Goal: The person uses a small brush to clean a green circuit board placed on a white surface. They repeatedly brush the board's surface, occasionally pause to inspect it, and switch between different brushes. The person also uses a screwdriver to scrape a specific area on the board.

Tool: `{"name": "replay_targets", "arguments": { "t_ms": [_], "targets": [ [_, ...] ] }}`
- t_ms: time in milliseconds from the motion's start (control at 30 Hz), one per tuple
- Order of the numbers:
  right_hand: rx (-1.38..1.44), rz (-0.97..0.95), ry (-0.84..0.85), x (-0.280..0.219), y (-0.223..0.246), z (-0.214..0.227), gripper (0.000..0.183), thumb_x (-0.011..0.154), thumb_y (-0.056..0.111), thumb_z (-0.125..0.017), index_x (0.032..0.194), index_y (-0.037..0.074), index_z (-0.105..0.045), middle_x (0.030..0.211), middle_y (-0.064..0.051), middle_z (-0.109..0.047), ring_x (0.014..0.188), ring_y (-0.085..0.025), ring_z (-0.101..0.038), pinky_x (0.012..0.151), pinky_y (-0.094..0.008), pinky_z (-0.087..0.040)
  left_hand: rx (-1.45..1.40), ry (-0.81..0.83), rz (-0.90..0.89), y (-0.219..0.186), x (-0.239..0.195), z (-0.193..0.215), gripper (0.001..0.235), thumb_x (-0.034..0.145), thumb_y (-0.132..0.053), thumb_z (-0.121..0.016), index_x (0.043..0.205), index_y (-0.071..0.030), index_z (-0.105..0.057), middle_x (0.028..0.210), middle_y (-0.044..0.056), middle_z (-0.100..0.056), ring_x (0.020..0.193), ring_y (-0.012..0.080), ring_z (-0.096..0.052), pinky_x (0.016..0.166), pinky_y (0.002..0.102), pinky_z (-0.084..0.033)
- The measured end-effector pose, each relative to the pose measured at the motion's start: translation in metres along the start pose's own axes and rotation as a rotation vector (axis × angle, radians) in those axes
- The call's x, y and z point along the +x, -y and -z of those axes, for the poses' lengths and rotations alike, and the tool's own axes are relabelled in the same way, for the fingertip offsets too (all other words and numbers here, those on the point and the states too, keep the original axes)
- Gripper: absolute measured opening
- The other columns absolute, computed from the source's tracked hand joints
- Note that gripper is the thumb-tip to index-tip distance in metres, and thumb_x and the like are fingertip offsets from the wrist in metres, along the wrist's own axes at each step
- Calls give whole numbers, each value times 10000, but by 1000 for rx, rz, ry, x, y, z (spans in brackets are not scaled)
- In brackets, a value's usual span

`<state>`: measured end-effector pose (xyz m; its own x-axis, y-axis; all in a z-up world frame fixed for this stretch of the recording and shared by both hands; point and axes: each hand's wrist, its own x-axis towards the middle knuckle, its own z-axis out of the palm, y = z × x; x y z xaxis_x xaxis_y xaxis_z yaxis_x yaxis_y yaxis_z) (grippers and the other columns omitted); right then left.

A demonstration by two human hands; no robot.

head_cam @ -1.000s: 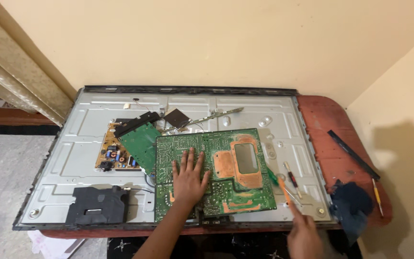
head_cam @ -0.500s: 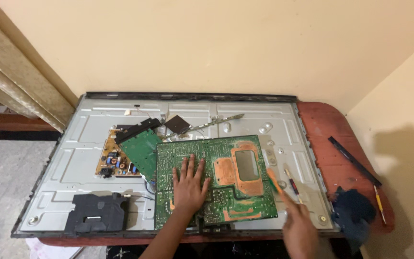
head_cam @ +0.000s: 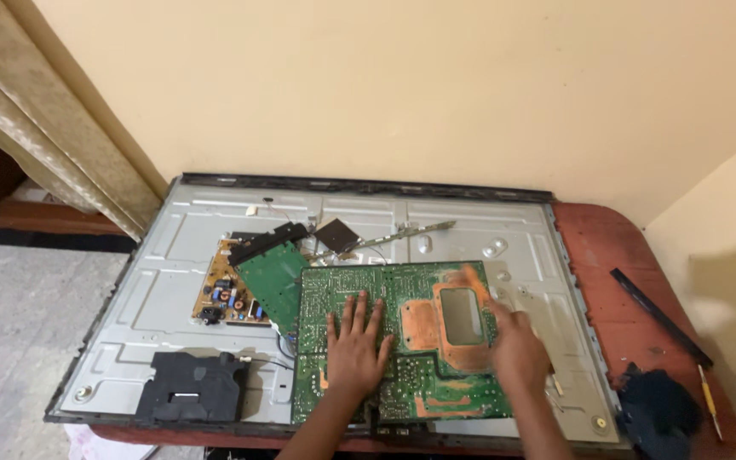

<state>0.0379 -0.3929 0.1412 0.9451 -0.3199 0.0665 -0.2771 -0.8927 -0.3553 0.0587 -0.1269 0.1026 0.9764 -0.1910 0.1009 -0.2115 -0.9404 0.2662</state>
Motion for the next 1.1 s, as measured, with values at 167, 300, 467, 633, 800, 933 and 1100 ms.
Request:
{"name": "replay_targets", "arguments": {
  "t_ms": [167, 300, 467, 633, 800, 933, 1100],
  "targets": [
    [54, 230, 178, -34, 7, -13, 623, 887, 37, -528, 1388, 399, -608, 1157, -42, -646, 848, -267, -710, 712, -398, -605, -5, -28, -12, 1, 0, -4, 678, 999, -532, -380, 1599, -236, -267, 1690, 80, -144, 1556, 292, -75, 1223, 581, -42],
    [19, 161, -77, -15, -3, 5, 495, 966, 64, -556, 1354, 353, -665, 1042, -67, -673, 892, -291, -690, 766, -426, -573, 13, -2, -10, -1, 1, 0, 684, 993, -542, -374, 1594, -236, -261, 1691, 80, -130, 1553, 284, -69, 1217, 585, -37],
    [118, 289, 28, -33, 7, -11, 581, 864, 20, -540, 1331, 347, -651, 1073, -66, -664, 835, -261, -685, 700, -384, -589, 0, 2, 6, 0, 2, -6, 685, 990, -535, -387, 1596, -238, -271, 1687, 73, -147, 1554, 292, -80, 1222, 581, -41],
    [116, 239, 148, -36, 22, -35, 521, 939, 116, -508, 1363, 401, -608, 984, -77, -652, 814, -267, -695, 702, -398, -578, 19, -109, -35, 4, 1, -13, 682, 986, -533, -413, 1587, -229, -303, 1678, 89, -176, 1541, 309, -117, 1207, 595, -63],
    [28, -85, -124, 12, -57, -10, 608, 928, 84, -496, 1433, 407, -595, 1050, -144, -657, 885, -377, -686, 795, -511, -548, 24, -53, -22, 4, 3, -10, 681, 980, -530, -426, 1581, -235, -303, 1680, 83, -166, 1539, 311, -122, 1208, 592, -69],
    [-72, -135, -357, 7, -149, -8, 474, 944, 136, -585, 1393, 271, -657, 1148, -191, -678, 967, -433, -662, 826, -531, -532, 10, -58, -21, 6, 0, -15, 688, 977, -535, -449, 1584, -241, -312, 1680, 73, -181, 1545, 304, -141, 1213, 595, -76],
    [-175, -265, -272, -7, -213, -26, 324, 989, 198, -631, 1299, 230, -721, 1086, -172, -722, 1008, -393, -683, 912, -494, -560, 37, -50, -14, 5, 4, -9, 688, 965, -548, -450, 1574, -259, -314, 1683, 65, -181, 1546, 285, -135, 1214, 587, -74]
  ]
}}
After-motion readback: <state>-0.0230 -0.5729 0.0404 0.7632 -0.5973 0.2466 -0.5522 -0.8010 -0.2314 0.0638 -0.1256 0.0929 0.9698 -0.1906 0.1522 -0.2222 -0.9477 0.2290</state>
